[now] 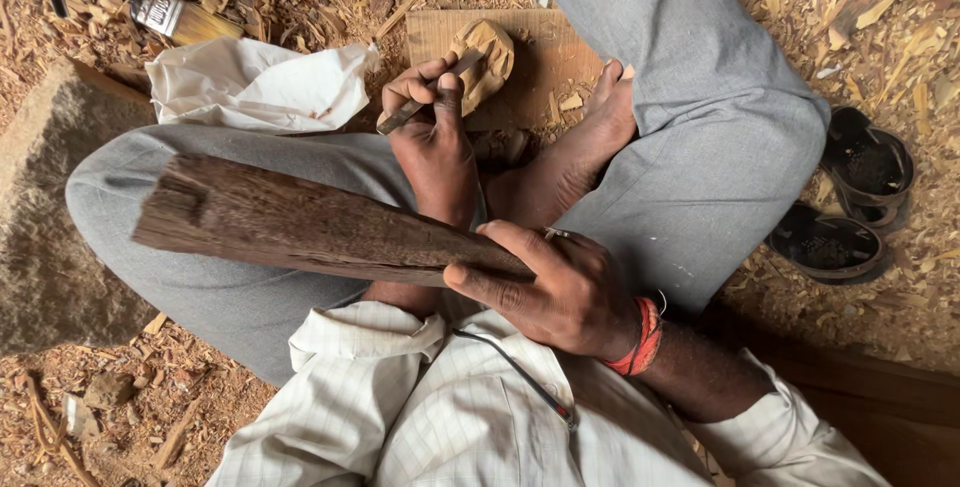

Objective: The person sits on the floor and carves a small wooden object using a chisel and a wooden mallet. They repeatedly strike the chisel to shape the wood, occasionally adjusting the object and switching tools.

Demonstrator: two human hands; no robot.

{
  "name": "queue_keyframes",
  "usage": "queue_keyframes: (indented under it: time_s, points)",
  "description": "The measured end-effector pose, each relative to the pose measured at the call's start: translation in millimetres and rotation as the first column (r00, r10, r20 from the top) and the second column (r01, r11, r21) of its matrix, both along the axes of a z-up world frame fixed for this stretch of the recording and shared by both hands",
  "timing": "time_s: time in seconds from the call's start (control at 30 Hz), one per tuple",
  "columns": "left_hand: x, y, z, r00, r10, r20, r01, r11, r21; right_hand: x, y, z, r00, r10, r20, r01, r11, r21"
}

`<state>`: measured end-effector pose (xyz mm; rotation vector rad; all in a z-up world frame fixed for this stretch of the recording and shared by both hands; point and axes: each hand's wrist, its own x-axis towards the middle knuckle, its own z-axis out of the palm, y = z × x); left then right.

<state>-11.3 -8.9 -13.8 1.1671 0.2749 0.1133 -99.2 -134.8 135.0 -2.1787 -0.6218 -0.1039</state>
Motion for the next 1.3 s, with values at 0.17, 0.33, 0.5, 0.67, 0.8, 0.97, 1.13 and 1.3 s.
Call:
queue_keyframes:
  time_s: [0.17,0.33,0.5,0.67,0.8,0.97,1.13,1.3]
  points:
    - [2,-1,-4,0.999,0.036,-0.021,-0.038,0.994,-0.099,11,0,19,0.998,-0.011,0.058,0.018,0.991,-0.131]
    - [4,-3,-15,0.997,0.061,-0.05,-0.064,0.997,-0.05,18,9,29,0.997,-0.079,-0.001,0.072,0.922,-0.38]
    - [6,-11,-23,0.988,0.096,0.119,-0.113,0.984,0.14,13,13,46,0.982,-0.158,-0.107,0.098,0.899,-0.427]
    - [-7,-3,-16,0.999,0.028,0.033,-0.033,0.988,0.148,10,7,58,0.999,-0.047,-0.009,0.041,0.931,-0.364]
    - [-1,-8,-20,0.997,0.04,0.071,-0.053,0.98,0.193,14,10,51,0.998,-0.065,-0.019,0.055,0.939,-0.341]
    - [9,-11,-30,0.988,0.089,0.125,-0.125,0.942,0.312,10,10,55,0.982,-0.15,-0.113,0.085,0.893,-0.441]
    - [0,-5,-28,0.996,-0.035,0.079,-0.001,0.911,0.413,14,8,54,0.99,-0.126,-0.058,0.096,0.925,-0.367]
    - [16,-20,-24,0.956,0.11,0.27,-0.132,0.989,0.064,18,9,44,0.979,-0.202,-0.036,0.178,0.923,-0.342]
